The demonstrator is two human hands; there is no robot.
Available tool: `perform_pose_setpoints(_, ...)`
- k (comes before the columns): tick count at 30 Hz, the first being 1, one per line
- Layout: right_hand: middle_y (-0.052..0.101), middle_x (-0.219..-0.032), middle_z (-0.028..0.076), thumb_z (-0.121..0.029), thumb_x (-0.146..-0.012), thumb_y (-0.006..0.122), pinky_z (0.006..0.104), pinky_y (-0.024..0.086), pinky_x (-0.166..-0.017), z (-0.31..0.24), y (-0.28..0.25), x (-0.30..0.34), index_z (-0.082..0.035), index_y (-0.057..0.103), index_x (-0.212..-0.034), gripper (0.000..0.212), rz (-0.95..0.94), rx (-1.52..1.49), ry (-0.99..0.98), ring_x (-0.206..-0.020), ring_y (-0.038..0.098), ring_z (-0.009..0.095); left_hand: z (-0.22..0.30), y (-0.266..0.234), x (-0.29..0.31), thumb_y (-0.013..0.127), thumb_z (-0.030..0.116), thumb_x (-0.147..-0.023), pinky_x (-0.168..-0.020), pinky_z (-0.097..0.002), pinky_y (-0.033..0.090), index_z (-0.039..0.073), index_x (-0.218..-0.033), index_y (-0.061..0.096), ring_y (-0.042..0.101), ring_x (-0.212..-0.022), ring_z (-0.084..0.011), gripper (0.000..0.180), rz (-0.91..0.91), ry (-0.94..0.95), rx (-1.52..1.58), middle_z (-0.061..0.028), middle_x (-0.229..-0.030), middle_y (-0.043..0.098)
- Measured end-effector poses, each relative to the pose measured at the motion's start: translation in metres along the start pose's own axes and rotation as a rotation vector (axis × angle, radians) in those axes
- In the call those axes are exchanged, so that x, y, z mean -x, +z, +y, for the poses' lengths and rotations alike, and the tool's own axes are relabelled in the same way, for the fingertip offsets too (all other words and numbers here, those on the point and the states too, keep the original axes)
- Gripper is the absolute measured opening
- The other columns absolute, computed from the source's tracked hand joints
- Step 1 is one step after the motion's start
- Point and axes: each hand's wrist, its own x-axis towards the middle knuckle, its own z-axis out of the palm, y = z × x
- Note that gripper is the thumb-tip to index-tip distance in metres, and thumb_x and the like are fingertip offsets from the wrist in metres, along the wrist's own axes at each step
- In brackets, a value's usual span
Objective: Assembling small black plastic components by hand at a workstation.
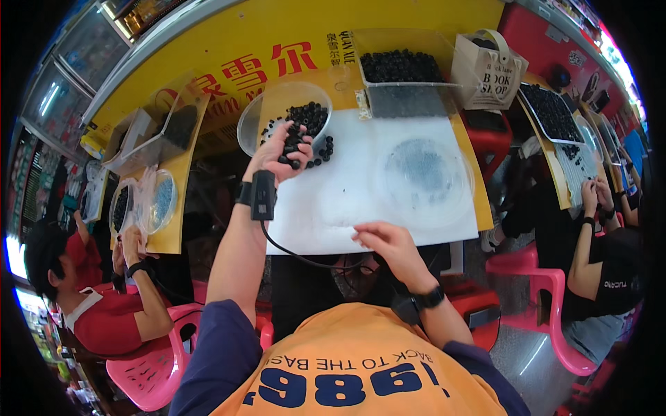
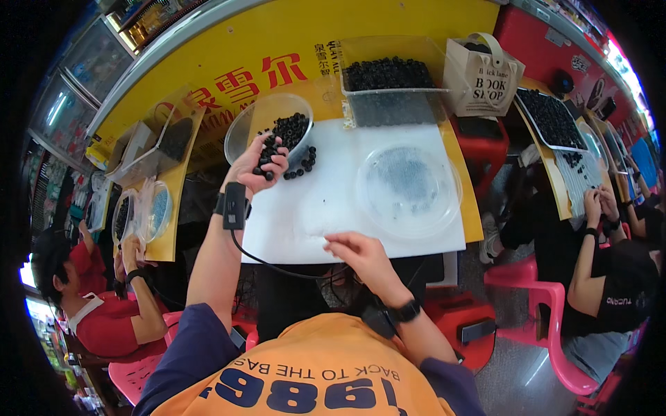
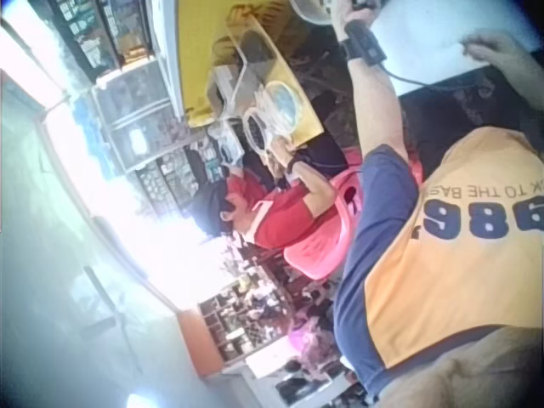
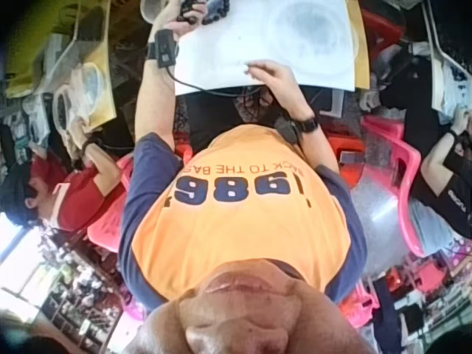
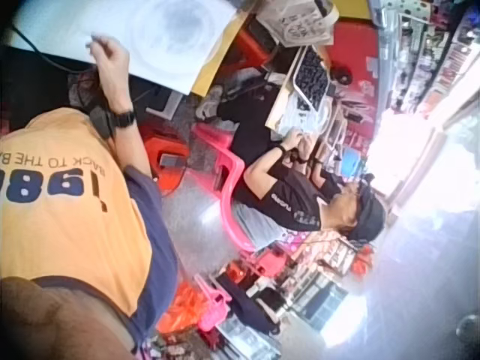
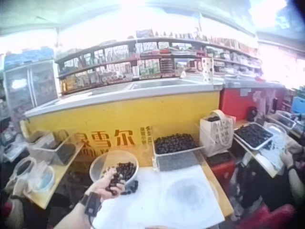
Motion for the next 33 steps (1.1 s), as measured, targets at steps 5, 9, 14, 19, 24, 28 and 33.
perform_pose_setpoints(5,0.062,-0.115,0.009,-0.023,-0.097,0.053,0.0276,0.043,-0.092,0.042,0.025,-0.069,0.004,0.053,-0.124,0.039,0.055,-0.614,0.035,-0.104,0.057,0.014,-0.062,-0.027,-0.012,0.06,0.029,-0.09,-0.039,-0.0172,0.032,0.008,-0.091,0.054,0.046,-0.062,-0.0127,0.021,0.007,-0.116,0.098,-0.0049,-0.08,0.049)
perform_pose_setpoints(9,0.038,-0.144,0.015,-0.035,-0.101,0.039,0.034,0.028,-0.11,0.04,0.045,-0.106,0.004,0.033,-0.14,0.055,0.274,-0.797,-0.177,-0.131,0.038,0.022,-0.084,-0.04,-0.043,0.057,0.032,-0.09,-0.039,-0.0209,0.034,0.006,-0.089,0.054,0.048,-0.058,-0.0148,0.025,0.232,0.123,-0.108,-0.0052,-0.075,0.049)
perform_pose_setpoints(14,0.026,-0.152,0.017,-0.046,-0.101,0.027,0.0386,0.012,-0.116,0.058,0.045,-0.153,0.004,0.024,-0.145,0.066,0.389,-0.765,-0.372,-0.141,0.022,0.027,-0.109,-0.036,-0.075,0.052,0.028,-0.093,-0.042,-0.0251,0.038,0.004,-0.091,0.062,0.05,-0.052,-0.0119,0.027,0.437,0.897,-0.708,0.0,-0.067,0.049)
perform_pose_setpoints(19,0.03,-0.15,0.016,-0.049,-0.1,0.024,0.0376,0.01,-0.116,0.058,0.042,-0.154,0.003,0.025,-0.145,0.069,0.338,-0.746,-0.428,-0.141,0.022,0.024,-0.11,-0.048,-0.076,0.05,0.023,-0.094,-0.063,-0.0248,0.047,0.001,-0.109,0.064,0.057,-0.075,-0.0136,0.03,0.28,0.91,-0.8,-0.0048,-0.092,0.059)
perform_pose_setpoints(24,0.03,-0.15,0.015,-0.05,-0.1,0.024,0.0367,0.008,-0.117,0.056,0.045,-0.152,0.003,0.025,-0.145,0.07,0.363,-0.731,-0.436,-0.141,0.021,0.023,-0.112,-0.058,-0.065,0.041,0.024,-0.098,-0.102,-0.0274,0.034,0.002,-0.125,0.059,0.049,-0.117,-0.016,0.038,0.135,0.955,-0.89,-0.0092,-0.126,0.056)
perform_pose_setpoints(28,0.031,-0.15,0.015,-0.049,-0.1,0.024,0.0364,0.009,-0.117,0.051,0.047,-0.148,0.003,0.026,-0.144,0.069,0.383,-0.746,-0.44,-0.142,0.021,0.023,-0.118,-0.058,-0.057,0.036,0.03,-0.101,-0.107,-0.0291,0.029,-0.002,-0.134,0.048,0.045,-0.126,-0.02,0.047,0.07,0.94,-0.793,-0.0136,-0.135,0.051)
perform_pose_setpoints(33,0.033,-0.149,0.015,-0.046,-0.101,0.023,0.0366,0.009,-0.117,0.049,0.045,-0.144,0.003,0.027,-0.144,0.065,0.401,-0.677,-0.494,-0.142,0.022,0.023,-0.123,-0.05,-0.041,0.034,0.032,-0.102,-0.109,-0.0291,0.027,-0.002,-0.139,0.041,0.043,-0.128,-0.0193,0.05,0.091,0.934,-0.727,-0.014,-0.137,0.049)
